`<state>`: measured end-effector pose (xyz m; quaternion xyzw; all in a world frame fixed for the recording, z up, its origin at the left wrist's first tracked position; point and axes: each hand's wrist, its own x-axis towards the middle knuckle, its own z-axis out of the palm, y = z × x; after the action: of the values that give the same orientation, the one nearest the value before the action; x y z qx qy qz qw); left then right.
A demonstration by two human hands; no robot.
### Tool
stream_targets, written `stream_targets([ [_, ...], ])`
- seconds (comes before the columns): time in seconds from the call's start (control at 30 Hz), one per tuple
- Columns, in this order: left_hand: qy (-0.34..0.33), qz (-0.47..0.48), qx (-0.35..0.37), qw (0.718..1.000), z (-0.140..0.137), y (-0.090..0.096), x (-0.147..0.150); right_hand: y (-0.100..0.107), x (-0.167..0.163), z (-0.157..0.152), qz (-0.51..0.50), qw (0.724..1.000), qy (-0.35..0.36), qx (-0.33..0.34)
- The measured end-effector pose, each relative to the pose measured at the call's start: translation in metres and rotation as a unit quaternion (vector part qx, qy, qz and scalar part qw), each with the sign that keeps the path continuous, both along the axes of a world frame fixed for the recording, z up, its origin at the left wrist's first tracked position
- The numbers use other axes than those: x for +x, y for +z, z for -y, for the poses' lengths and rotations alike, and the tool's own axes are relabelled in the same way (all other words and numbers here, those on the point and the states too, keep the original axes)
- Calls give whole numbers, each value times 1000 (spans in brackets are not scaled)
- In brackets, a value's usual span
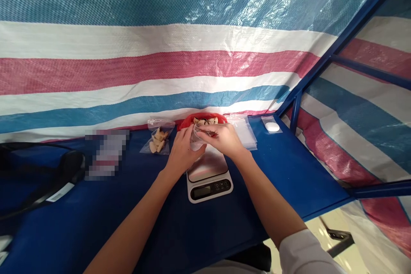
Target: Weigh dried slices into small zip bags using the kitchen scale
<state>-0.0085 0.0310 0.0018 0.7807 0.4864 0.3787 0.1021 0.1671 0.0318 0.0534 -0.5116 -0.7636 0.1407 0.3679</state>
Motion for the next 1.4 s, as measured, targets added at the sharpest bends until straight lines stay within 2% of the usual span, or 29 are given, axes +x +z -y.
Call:
stream_targets([
  [0.1,-3,8,9,1000,-1,-2,-1,1,-6,-5,68,997,22,-23],
  [0.17,-9,5,7,1000,-2,-3,-3,-1,-6,-11,66,996,55,-37],
  [0.3,-37,-27,-5,999,-5,-2,-11,-8,0,-21,-50,989,127,-52],
  [0.4,-45,-49,-11,998,-5,-1,-12,-15,2,-25,-119,979,152,-64],
  [0.53,-2,-39,-10,999,-1,2,-6,-16,-1,-21,-129,974,163,-88],
  [0.63,14,-18,15,1000,1,4,0,-12,-3,-18,-138,973,167,-81],
  [0.83,21,18,27,999,2,4,1,-12,8,-22,-135,984,111,-43],
  [1.1,41,54,23,997,-4,10,-9,-11,25,-29,-43,994,97,-42],
  [1.27,69,73,7,995,-12,18,-25,-13,35,-45,44,997,20,-55],
  [1.4,75,72,0,995,-16,19,-32,-15,29,-51,114,993,-14,-34],
])
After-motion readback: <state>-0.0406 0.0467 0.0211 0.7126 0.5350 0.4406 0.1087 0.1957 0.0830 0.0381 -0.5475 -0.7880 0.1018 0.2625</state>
